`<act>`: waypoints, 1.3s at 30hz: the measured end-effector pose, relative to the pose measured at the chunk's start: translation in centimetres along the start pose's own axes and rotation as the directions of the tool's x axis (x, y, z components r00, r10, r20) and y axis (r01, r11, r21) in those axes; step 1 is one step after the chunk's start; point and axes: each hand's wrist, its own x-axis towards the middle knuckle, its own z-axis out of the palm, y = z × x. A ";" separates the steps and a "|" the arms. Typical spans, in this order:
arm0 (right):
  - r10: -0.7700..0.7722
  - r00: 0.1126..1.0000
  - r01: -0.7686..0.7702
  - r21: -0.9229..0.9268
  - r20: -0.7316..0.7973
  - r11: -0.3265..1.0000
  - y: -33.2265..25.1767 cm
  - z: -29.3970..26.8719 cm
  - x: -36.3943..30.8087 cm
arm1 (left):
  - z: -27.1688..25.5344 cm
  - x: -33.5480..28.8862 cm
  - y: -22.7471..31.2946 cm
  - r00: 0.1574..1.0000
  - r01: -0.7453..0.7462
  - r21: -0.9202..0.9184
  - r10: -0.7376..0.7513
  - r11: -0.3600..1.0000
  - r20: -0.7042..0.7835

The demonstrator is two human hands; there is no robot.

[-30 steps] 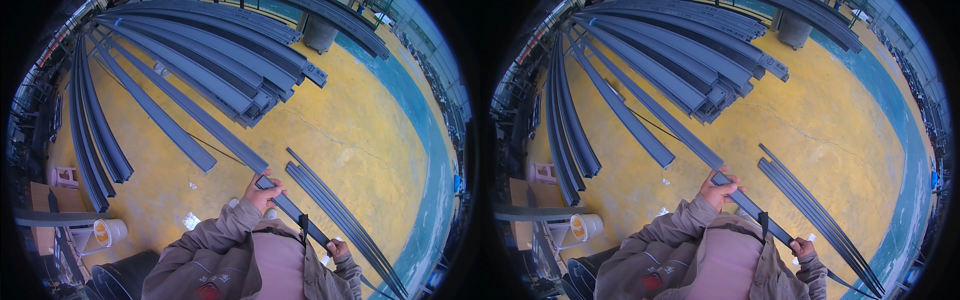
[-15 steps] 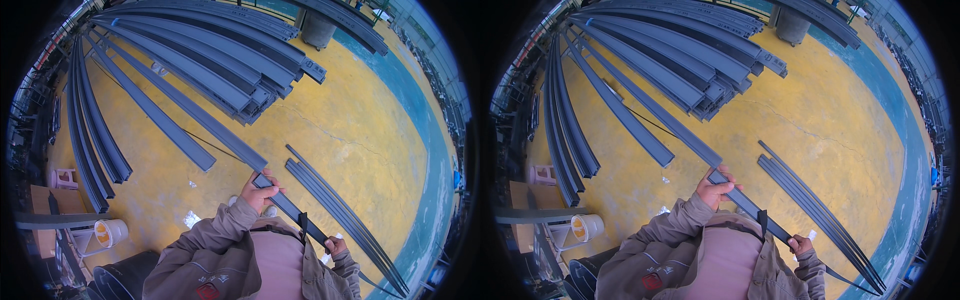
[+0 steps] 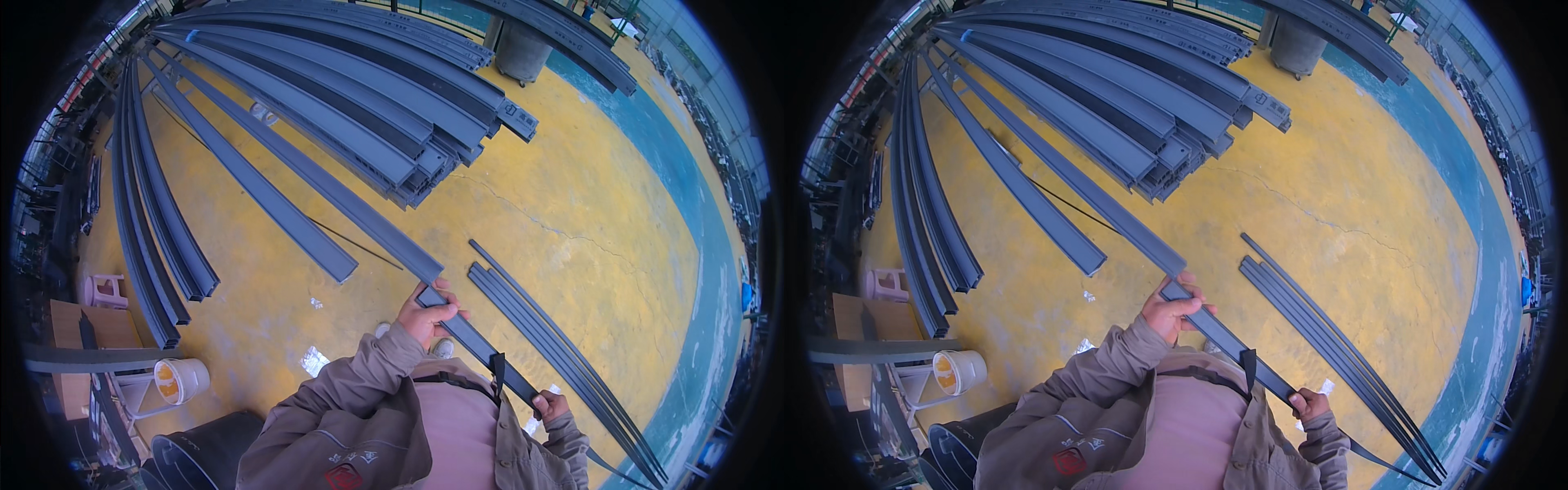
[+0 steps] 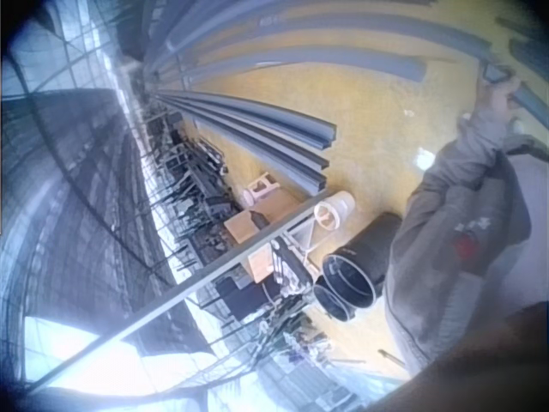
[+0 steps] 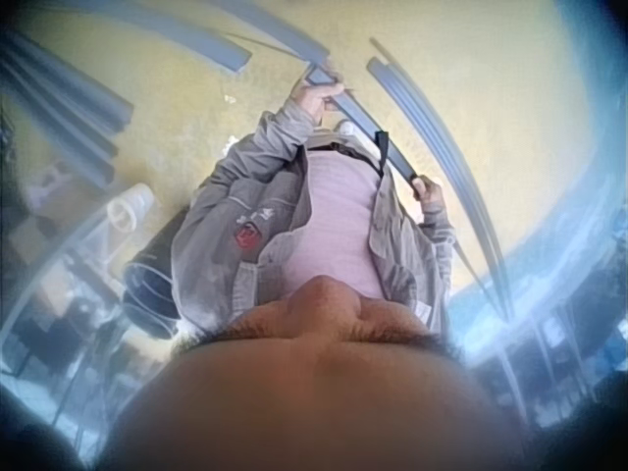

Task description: The person organizes long grey metal profiles by picking them up from the floor and placing them onto a sorting rack.

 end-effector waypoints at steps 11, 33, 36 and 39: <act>0.015 0.993 -0.050 -0.301 -0.118 0.952 -6.5 -1.8 -3.3 | -0.3 0.2 0.6 0.995 -0.097 -0.073 0.100 0.993 0.031; 0.199 0.967 -0.212 0.068 0.158 0.975 17.6 -10.9 -6.4 | -1.7 3.4 1.1 0.804 -0.463 -0.008 0.416 0.886 -0.425; 0.151 0.987 -0.148 -0.066 0.047 0.987 18.3 -13.2 -8.5 | 0.1 3.9 1.5 0.810 -0.450 -0.086 0.365 0.889 -0.459; 0.105 0.992 -0.110 -0.066 -0.076 0.992 10.3 -13.6 -10.8 | 0.1 3.9 1.0 0.802 -0.466 -0.138 0.351 0.874 -0.484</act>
